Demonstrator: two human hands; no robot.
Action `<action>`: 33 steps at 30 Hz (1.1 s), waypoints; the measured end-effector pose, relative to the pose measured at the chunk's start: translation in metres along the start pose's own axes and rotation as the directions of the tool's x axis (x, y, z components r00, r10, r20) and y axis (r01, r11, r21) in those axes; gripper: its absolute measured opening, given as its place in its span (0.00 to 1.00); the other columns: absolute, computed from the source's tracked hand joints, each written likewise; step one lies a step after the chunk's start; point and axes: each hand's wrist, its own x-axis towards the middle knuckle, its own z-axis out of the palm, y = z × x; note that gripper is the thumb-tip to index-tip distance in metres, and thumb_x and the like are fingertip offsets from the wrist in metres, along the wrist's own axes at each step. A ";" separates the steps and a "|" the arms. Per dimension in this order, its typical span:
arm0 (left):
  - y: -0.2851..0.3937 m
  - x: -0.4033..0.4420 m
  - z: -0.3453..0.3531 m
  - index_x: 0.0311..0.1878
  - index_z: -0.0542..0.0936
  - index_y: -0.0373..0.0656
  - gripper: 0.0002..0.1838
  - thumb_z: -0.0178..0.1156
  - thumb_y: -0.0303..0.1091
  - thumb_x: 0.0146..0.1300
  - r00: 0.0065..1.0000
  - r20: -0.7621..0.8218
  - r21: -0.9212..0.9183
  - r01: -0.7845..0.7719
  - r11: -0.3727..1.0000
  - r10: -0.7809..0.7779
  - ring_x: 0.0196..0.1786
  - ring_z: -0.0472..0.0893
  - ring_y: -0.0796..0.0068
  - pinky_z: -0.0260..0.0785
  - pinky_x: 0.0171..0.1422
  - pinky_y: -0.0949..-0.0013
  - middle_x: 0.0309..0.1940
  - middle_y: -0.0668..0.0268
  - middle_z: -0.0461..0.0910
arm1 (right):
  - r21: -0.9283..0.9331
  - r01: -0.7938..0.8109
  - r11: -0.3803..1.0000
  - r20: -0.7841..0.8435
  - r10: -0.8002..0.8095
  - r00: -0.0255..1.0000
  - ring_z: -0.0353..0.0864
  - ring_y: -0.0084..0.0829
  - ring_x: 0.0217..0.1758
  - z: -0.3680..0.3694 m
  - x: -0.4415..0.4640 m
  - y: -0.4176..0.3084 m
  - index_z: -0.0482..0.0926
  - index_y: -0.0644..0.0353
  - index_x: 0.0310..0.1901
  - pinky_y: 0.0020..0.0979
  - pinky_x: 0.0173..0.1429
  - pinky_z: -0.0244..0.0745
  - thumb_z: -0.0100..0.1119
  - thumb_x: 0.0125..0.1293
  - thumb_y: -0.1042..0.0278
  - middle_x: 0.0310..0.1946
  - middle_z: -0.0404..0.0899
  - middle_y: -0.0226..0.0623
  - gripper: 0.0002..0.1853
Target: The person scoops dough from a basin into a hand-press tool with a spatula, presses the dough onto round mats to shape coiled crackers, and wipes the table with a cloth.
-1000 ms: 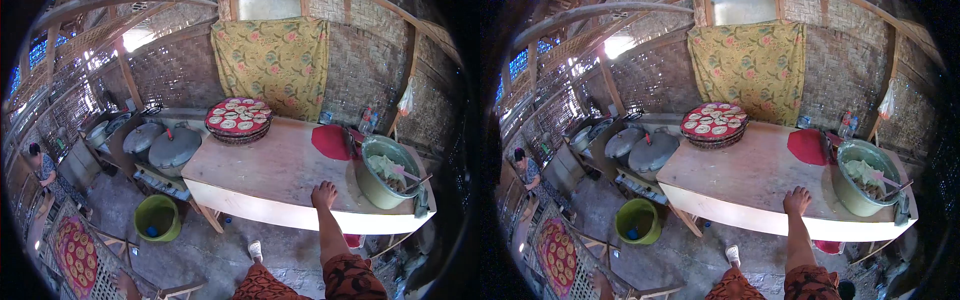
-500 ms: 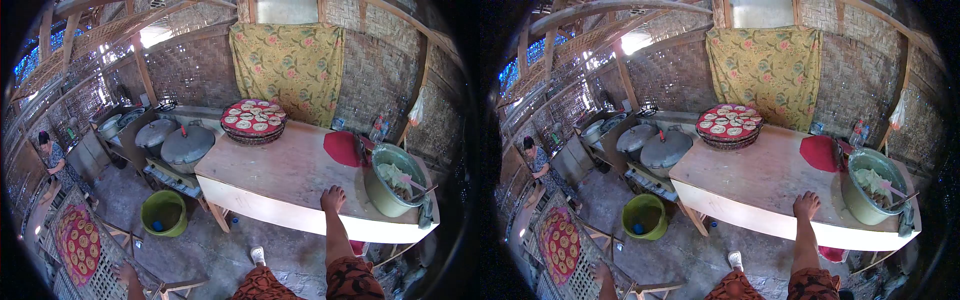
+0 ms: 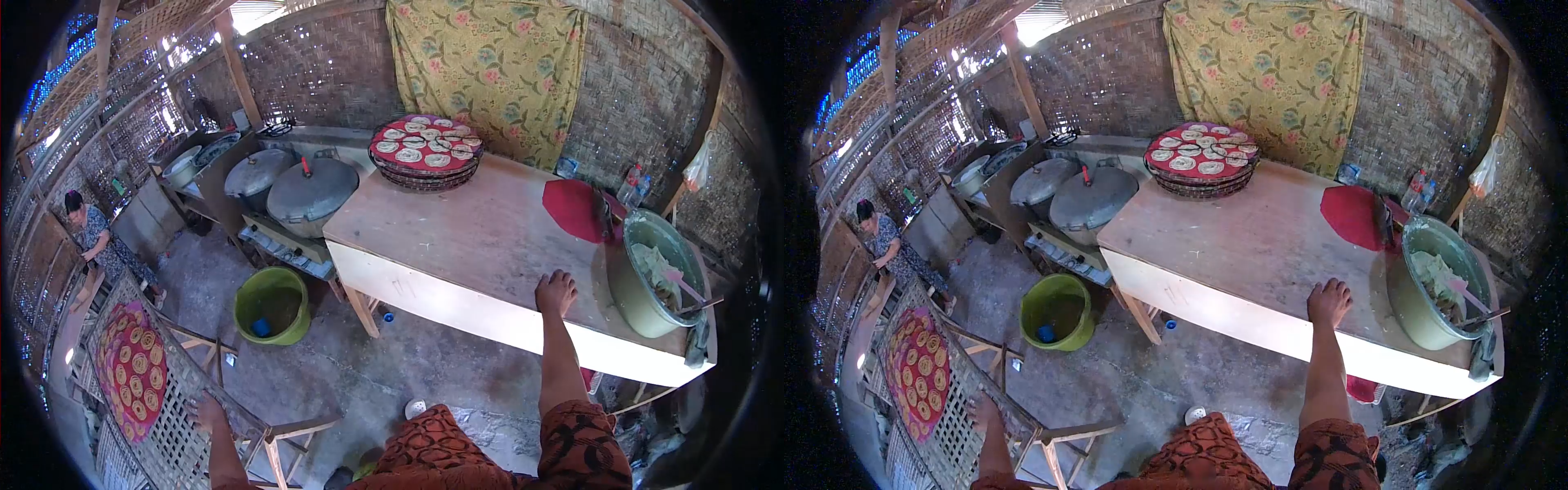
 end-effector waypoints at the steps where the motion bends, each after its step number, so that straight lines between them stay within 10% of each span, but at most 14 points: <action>1: 0.000 -0.001 -0.002 0.75 0.52 0.55 0.38 0.32 0.66 0.68 1.000 -0.004 -0.004 -0.001 1.000 0.001 0.74 0.53 0.53 0.51 0.69 0.41 0.76 0.66 0.48 | 0.004 -0.006 1.000 0.007 0.006 1.000 0.65 0.43 0.62 -0.001 0.000 0.000 0.73 0.60 0.50 0.47 0.66 0.56 0.50 0.66 0.53 0.53 0.70 0.44 0.20; 33: 0.001 -0.008 -0.004 0.73 0.56 0.45 0.37 0.37 0.60 0.69 0.998 -0.053 -0.029 0.027 0.999 -0.029 0.74 0.54 0.50 0.51 0.69 0.39 0.75 0.61 0.51 | -0.004 -0.033 0.999 0.002 0.033 0.999 0.62 0.43 0.65 0.002 0.002 0.008 0.71 0.61 0.56 0.48 0.69 0.52 0.50 0.65 0.52 0.57 0.68 0.45 0.24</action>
